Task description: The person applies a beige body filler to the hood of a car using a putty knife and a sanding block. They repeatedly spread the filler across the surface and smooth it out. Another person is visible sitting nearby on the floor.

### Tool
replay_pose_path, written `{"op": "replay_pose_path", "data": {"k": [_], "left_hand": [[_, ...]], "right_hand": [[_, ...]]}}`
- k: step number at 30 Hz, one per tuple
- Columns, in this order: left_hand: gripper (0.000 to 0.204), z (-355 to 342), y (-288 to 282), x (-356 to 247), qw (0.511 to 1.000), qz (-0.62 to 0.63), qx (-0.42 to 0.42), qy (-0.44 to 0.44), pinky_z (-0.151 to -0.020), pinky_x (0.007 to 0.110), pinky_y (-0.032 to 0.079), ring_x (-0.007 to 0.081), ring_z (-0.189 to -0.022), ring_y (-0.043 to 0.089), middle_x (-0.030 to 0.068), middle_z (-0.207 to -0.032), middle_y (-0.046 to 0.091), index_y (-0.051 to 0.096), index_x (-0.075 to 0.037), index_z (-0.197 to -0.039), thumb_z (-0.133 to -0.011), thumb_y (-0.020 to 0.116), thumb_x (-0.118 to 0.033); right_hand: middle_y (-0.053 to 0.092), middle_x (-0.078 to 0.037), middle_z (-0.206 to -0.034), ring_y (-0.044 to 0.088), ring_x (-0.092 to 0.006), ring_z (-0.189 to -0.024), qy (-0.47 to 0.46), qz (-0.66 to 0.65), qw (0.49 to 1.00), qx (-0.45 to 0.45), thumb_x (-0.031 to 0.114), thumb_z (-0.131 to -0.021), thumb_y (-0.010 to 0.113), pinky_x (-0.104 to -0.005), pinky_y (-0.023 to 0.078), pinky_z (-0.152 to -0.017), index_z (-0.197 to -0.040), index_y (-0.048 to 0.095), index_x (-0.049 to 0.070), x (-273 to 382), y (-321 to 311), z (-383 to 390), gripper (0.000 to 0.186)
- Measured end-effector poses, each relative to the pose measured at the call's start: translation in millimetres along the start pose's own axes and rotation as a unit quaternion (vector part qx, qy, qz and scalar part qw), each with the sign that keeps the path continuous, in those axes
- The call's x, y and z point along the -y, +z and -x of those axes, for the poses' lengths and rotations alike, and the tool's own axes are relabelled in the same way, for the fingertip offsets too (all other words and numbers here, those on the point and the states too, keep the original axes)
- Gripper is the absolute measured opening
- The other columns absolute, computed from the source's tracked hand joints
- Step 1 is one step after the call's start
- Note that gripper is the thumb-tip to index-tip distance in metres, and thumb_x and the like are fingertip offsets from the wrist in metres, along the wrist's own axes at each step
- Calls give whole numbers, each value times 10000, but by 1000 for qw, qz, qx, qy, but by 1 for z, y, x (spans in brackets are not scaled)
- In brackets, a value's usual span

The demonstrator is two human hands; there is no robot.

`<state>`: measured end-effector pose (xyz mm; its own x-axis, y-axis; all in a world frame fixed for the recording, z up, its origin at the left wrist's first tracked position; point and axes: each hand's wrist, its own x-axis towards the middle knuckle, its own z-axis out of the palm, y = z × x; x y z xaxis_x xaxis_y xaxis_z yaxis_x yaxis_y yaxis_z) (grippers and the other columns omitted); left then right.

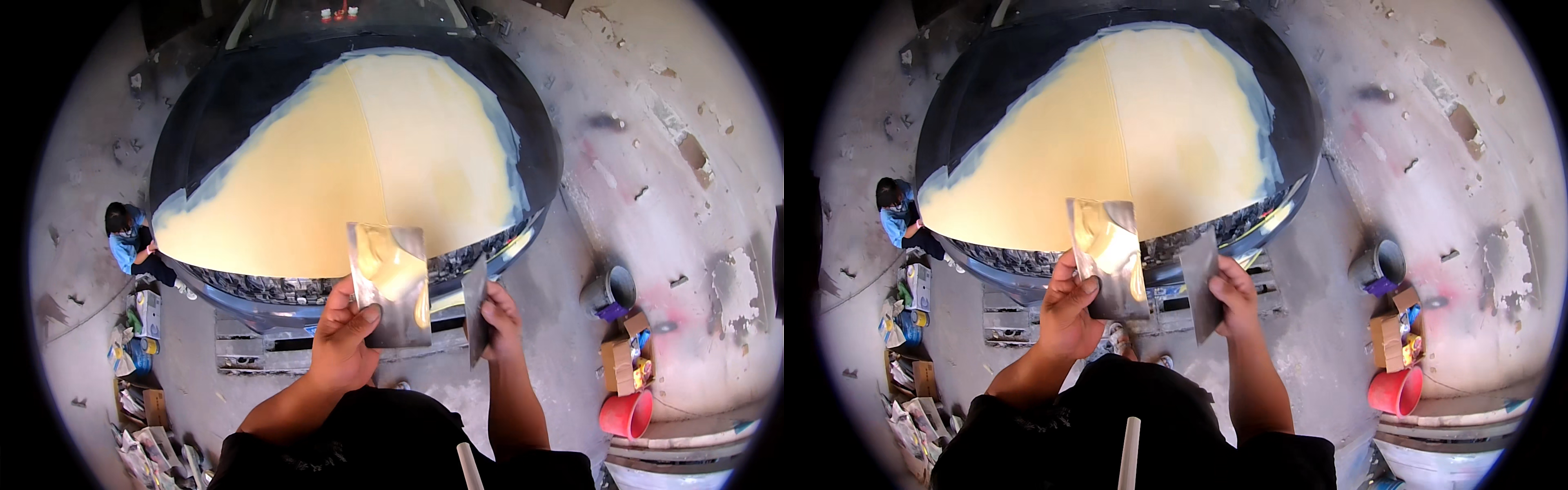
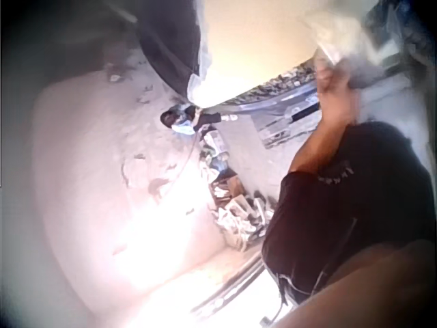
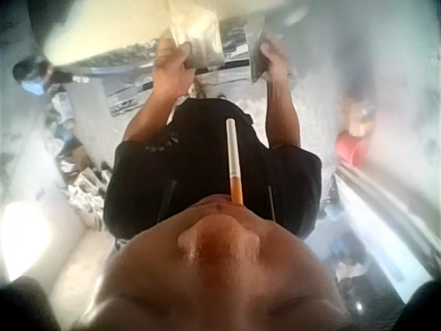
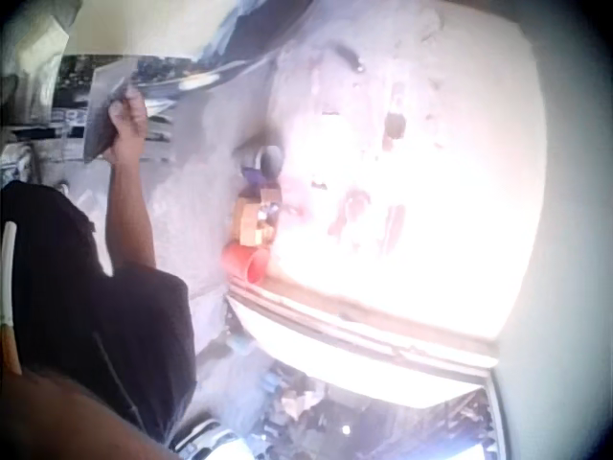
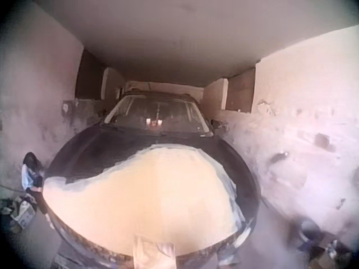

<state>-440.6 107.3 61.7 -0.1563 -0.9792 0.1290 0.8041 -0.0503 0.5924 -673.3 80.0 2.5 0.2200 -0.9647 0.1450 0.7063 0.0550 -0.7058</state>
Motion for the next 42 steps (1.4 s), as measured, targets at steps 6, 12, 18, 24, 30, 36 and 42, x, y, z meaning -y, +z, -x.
{"op": "replay_pose_path", "data": {"k": [6, 12, 18, 24, 30, 36, 42], "left_hand": [[498, -6, 6, 14, 992, 8, 72, 100, -1037, 411, 354, 210, -1246, 430, 88, -1361, 438, 313, -62, -1386, -919, 458, 28], [444, -11, -5, 10, 883, -417, 186, 109, -934, 301, 398, 244, -1086, 534, 179, -1246, 515, 396, -29, -1360, -923, 462, 15], [402, -22, -15, -3, 717, -653, 209, 125, -755, 294, 489, 253, -931, 616, 224, -1163, 562, 491, -27, -1267, -873, 489, 52], [401, -23, -53, -2, 971, -180, 154, -39, -964, 274, 360, 138, -1137, 501, 86, -1235, 565, 463, 17, -1279, -882, 512, 54], [377, -16, -53, -3, 975, -164, 146, -21, -960, 294, 380, 144, -1112, 519, 84, -1191, 583, 461, 16, -1272, -899, 512, 28], [446, -17, -11, -11, 984, -171, 25, 40, -976, 301, 387, 156, -1138, 509, 102, -1220, 547, 353, 5, -1340, -905, 423, 75], [534, -20, -7, -10, 978, -205, 20, 30, -965, 291, 386, 151, -1137, 507, 119, -1222, 546, 285, -19, -1394, -885, 376, 116]], "right_hand": [[623, -99, -1045, 575, -113, -951, 1, 306, 952, 11, -61, -858, 571, -262, 441, -845, -1145, 491, -30, 3, 28, 21, 300], [625, -90, -1017, 571, -99, -936, -35, 254, 966, 40, -48, -866, 574, -248, 447, -817, -1129, 453, -12, 27, 52, -2, 291], [639, -135, -1036, 607, -148, -923, -157, 283, 943, 83, 14, -862, 593, -279, 470, -818, -1151, 497, -50, 71, 61, -18, 311], [563, -191, -1171, 525, -375, -1157, -221, 478, 774, 351, -51, -790, 597, -394, 460, -892, -1108, 604, 19, 88, 89, -35, 325], [560, -106, -1191, 542, -300, -1089, -148, 636, 716, 247, -33, -689, 631, -350, 461, -878, -1097, 649, 97, 80, 74, -57, 429], [556, -104, -1169, 523, -344, -1067, -338, 689, 635, 89, 199, -727, 737, -425, 438, -871, -1068, 655, 99, 69, 74, -56, 365], [537, -78, -1191, 497, -349, -1118, -321, 755, 547, 164, 156, -680, 752, -442, 434, -866, -1018, 679, 120, 42, 107, -52, 347]]}}
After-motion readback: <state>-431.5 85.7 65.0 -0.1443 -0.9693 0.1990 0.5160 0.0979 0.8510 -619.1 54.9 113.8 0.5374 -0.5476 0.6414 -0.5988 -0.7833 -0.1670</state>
